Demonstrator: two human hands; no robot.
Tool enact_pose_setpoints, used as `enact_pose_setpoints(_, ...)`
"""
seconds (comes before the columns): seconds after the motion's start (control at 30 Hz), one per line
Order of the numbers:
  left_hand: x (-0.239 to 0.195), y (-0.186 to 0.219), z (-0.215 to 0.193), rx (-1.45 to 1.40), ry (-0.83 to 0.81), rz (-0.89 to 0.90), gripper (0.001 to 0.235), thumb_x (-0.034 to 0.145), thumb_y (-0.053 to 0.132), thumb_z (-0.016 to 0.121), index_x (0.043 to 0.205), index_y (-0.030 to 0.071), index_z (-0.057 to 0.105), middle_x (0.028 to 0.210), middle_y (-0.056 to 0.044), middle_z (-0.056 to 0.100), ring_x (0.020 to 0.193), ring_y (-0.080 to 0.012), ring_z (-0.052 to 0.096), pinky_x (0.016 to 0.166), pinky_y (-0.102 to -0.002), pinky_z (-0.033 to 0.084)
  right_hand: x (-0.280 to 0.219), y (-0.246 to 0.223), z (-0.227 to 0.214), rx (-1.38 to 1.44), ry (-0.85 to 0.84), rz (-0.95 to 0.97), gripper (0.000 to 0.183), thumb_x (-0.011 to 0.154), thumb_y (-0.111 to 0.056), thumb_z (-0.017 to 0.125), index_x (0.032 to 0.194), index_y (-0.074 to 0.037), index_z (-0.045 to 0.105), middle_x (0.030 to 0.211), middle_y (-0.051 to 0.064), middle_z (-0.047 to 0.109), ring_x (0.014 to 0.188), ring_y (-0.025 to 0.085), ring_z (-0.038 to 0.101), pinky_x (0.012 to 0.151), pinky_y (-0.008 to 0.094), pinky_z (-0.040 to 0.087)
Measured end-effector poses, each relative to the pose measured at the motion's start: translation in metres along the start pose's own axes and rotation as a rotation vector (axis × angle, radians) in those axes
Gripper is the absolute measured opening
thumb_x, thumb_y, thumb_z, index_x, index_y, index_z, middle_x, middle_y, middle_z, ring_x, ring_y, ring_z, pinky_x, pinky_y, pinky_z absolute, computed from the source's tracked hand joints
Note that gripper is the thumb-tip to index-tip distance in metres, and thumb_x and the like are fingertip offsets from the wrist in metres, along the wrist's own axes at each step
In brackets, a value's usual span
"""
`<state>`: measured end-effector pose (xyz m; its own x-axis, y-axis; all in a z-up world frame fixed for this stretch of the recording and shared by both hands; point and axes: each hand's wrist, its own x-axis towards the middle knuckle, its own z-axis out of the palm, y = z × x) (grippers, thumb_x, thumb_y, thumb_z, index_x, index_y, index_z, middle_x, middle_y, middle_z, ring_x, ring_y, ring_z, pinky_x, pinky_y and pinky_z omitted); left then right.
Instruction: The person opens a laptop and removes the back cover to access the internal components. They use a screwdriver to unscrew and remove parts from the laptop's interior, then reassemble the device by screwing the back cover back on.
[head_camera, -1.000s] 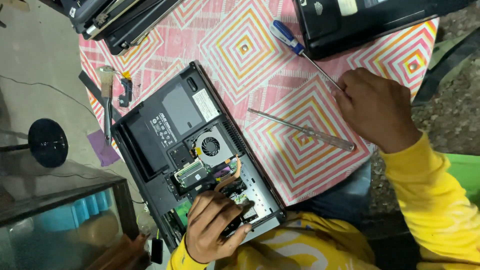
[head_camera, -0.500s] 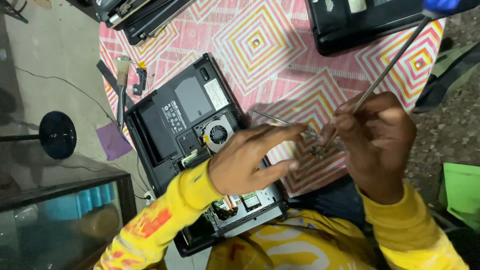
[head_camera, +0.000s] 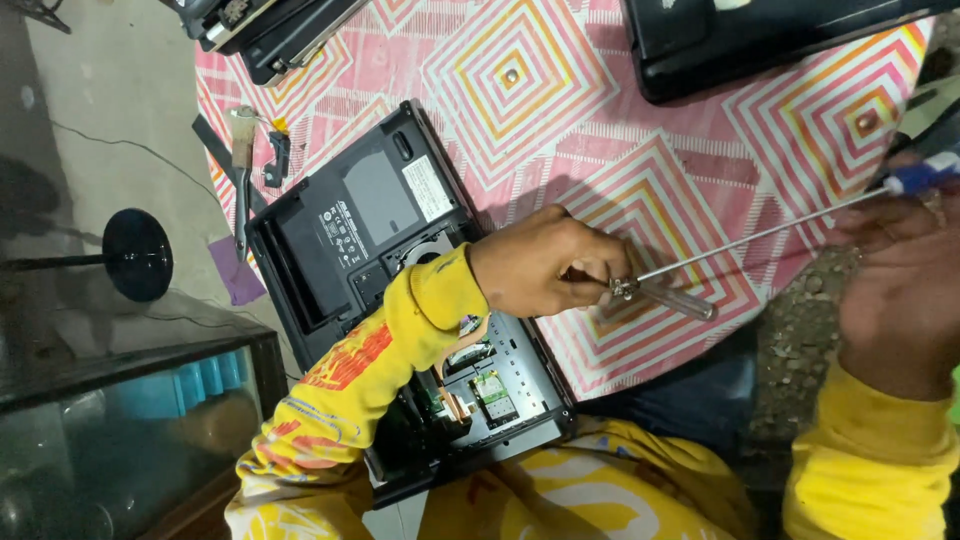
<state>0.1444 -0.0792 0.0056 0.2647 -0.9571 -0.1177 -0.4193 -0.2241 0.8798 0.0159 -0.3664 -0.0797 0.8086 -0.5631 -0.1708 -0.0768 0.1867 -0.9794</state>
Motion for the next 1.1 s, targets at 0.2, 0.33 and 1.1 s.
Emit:
enact_pose_setpoints(0.2, 0.001, -0.016, 0.001, 0.004, -0.160, -0.102, 0.012, 0.088, 0.013, 0.072, 0.098, 0.015, 0.067, 0.082, 0.001, 0.075, 0.067, -0.0132, 0.066, 0.062, -0.031, 0.048, 0.029, 0.043, -0.029, -0.102, -0.086, -0.108, 0.062, 0.103, -0.066, 0.039, 0.145, -0.020, 0.048, 0.150, 0.002, 0.060, 0.118, 0.013, 0.064, 0.085, 0.021, 0.054)
enact_pose_setpoints(0.33, -0.005, -0.024, 0.005, -0.012, -0.126, -0.113, 0.016, 0.088, 0.009, 0.069, 0.105, 0.008, 0.067, 0.084, -0.003, 0.075, 0.069, -0.0159, 0.068, 0.068, -0.033, 0.055, 0.026, 0.033, -0.013, -0.042, 0.047, 0.064, 0.046, 0.106, -0.059, 0.047, 0.133, -0.022, 0.055, 0.123, -0.007, 0.071, 0.094, 0.002, 0.069, 0.079, 0.010, 0.059)
enact_pose_setpoints(1.1, -0.009, -0.044, 0.006, -0.114, -0.071, -0.053, 0.012, 0.083, 0.007, 0.071, 0.087, 0.011, 0.061, 0.071, 0.001, 0.066, 0.062, -0.0109, 0.057, 0.064, -0.029, 0.047, 0.060, 0.093, -0.056, -0.091, 0.103, 0.022, 0.030, 0.116, -0.047, 0.057, 0.130, -0.021, 0.060, 0.121, -0.005, 0.067, 0.104, 0.006, 0.071, 0.085, 0.023, 0.069)
